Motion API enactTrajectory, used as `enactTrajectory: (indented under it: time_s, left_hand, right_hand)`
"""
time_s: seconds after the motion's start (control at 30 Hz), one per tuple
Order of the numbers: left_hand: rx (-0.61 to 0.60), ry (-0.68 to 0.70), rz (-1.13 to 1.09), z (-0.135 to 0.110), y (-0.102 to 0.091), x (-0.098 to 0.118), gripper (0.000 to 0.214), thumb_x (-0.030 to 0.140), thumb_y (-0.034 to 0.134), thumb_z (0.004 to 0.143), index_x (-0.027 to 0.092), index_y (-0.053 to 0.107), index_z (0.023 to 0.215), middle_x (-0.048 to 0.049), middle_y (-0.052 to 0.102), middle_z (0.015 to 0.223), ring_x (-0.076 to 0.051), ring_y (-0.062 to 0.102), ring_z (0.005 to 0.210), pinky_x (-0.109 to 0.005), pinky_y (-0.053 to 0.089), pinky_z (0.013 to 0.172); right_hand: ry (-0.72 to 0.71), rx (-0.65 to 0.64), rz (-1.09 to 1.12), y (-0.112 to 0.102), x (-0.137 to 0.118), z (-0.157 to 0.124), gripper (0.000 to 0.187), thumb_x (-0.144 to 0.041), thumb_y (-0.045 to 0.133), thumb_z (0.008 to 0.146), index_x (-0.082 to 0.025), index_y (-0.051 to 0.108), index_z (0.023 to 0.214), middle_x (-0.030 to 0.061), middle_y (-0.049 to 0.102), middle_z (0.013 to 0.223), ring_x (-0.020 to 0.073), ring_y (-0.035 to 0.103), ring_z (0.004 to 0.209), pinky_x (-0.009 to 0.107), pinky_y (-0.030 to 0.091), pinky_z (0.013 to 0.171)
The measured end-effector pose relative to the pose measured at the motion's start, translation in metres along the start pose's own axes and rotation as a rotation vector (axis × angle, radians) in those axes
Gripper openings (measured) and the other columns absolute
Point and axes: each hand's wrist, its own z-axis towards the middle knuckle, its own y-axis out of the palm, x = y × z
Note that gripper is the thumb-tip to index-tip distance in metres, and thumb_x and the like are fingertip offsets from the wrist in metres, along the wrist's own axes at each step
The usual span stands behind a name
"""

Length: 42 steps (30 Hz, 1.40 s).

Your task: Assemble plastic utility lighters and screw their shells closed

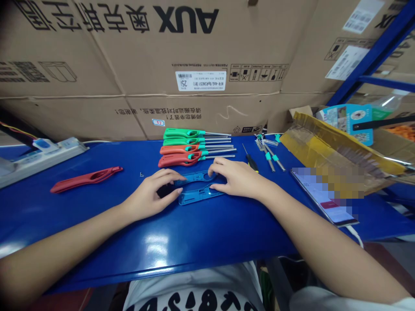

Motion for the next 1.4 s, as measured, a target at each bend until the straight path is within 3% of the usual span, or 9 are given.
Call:
enactTrajectory:
  time_s: [0.07, 0.23, 0.53, 0.87, 0.93, 1.0, 1.13, 1.3, 1.4]
  left_hand:
    - [-0.027, 0.017, 0.028, 0.0, 0.0, 0.0, 0.027, 0.026, 0.063, 0.093, 0.02, 0.067, 0.12, -0.0063, 0.068, 0.117, -0.022, 0.063, 0.109, -0.037, 0.053, 0.096]
    - [-0.031, 0.033, 0.025, 0.0, 0.001, -0.001, 0.026, 0.018, 0.059, 0.091, 0.019, 0.069, 0.115, -0.0065, 0.071, 0.112, -0.022, 0.065, 0.104, -0.039, 0.054, 0.094]
    - [0.001, 0.016, -0.013, 0.0, 0.001, -0.003, 0.027, 0.013, 0.057, 0.087, 0.02, 0.072, 0.108, -0.0059, 0.072, 0.106, -0.021, 0.067, 0.1, -0.036, 0.055, 0.091]
    - [-0.027, 0.012, -0.027, 0.0, 0.0, -0.003, 0.031, 0.01, 0.053, 0.086, 0.018, 0.072, 0.11, -0.0074, 0.071, 0.108, -0.022, 0.065, 0.1, -0.038, 0.055, 0.091]
    - [-0.026, 0.012, -0.03, -0.001, 0.0, -0.003, 0.032, 0.01, 0.052, 0.087, 0.019, 0.072, 0.11, -0.0073, 0.072, 0.108, -0.022, 0.065, 0.101, -0.037, 0.055, 0.091]
    - [-0.026, 0.014, -0.033, -0.001, 0.0, -0.003, 0.033, 0.009, 0.051, 0.087, 0.019, 0.072, 0.111, -0.0071, 0.072, 0.108, -0.022, 0.065, 0.101, -0.037, 0.055, 0.091]
    - [-0.036, 0.009, -0.028, -0.001, -0.001, -0.003, 0.034, 0.009, 0.05, 0.088, 0.019, 0.072, 0.112, -0.0075, 0.071, 0.111, -0.022, 0.065, 0.103, -0.038, 0.055, 0.092]
    - [-0.038, 0.029, -0.011, -0.001, -0.002, -0.003, 0.036, 0.007, 0.048, 0.086, 0.02, 0.071, 0.112, -0.0069, 0.071, 0.111, -0.022, 0.065, 0.104, -0.037, 0.055, 0.092]
    - [-0.04, 0.027, -0.004, -0.001, -0.003, -0.004, 0.037, 0.006, 0.048, 0.086, 0.02, 0.071, 0.111, -0.0067, 0.071, 0.11, -0.022, 0.065, 0.104, -0.036, 0.055, 0.092]
  right_hand:
    - [-0.047, 0.015, 0.012, 0.005, 0.0, 0.001, 0.027, -0.034, 0.067, 0.092, -0.024, 0.064, 0.117, 0.0042, 0.065, 0.12, 0.0155, 0.064, 0.089, 0.026, 0.045, 0.072]
    - [-0.097, 0.01, 0.027, 0.015, 0.003, 0.003, 0.012, -0.03, 0.06, 0.095, -0.023, 0.067, 0.103, 0.0015, 0.068, 0.106, 0.0148, 0.063, 0.083, 0.027, 0.044, 0.07]
    - [-0.195, 0.006, 0.067, 0.016, 0.004, 0.004, 0.009, -0.027, 0.061, 0.094, -0.021, 0.066, 0.098, 0.002, 0.068, 0.099, 0.0146, 0.062, 0.081, 0.027, 0.044, 0.07]
    - [-0.204, 0.031, 0.062, 0.016, 0.001, 0.003, 0.017, -0.036, 0.059, 0.097, -0.022, 0.069, 0.102, 0.0026, 0.07, 0.101, 0.0154, 0.066, 0.084, 0.028, 0.048, 0.072]
    - [-0.167, 0.09, 0.057, 0.012, 0.003, 0.003, 0.024, -0.041, 0.057, 0.099, -0.023, 0.069, 0.108, 0.0032, 0.071, 0.106, 0.0165, 0.067, 0.091, 0.029, 0.05, 0.077]
    - [-0.017, 0.177, -0.012, 0.003, 0.009, 0.004, 0.029, -0.044, 0.052, 0.1, -0.024, 0.068, 0.113, 0.0042, 0.071, 0.113, 0.018, 0.067, 0.099, 0.03, 0.051, 0.084]
    - [0.573, 0.171, -0.274, -0.02, 0.039, 0.001, 0.032, -0.039, 0.042, 0.102, -0.027, 0.065, 0.121, 0.0063, 0.066, 0.129, 0.0232, 0.063, 0.114, 0.035, 0.051, 0.09]
    - [1.015, 0.079, -0.376, -0.032, 0.096, -0.014, 0.042, -0.034, 0.059, 0.09, -0.006, 0.064, 0.122, 0.0307, 0.059, 0.13, 0.0446, 0.055, 0.125, 0.052, 0.05, 0.092]
    - [1.126, 0.004, -0.335, -0.031, 0.12, -0.018, 0.043, -0.04, 0.059, 0.091, -0.009, 0.065, 0.12, 0.0266, 0.065, 0.121, 0.0384, 0.063, 0.114, 0.048, 0.052, 0.089]
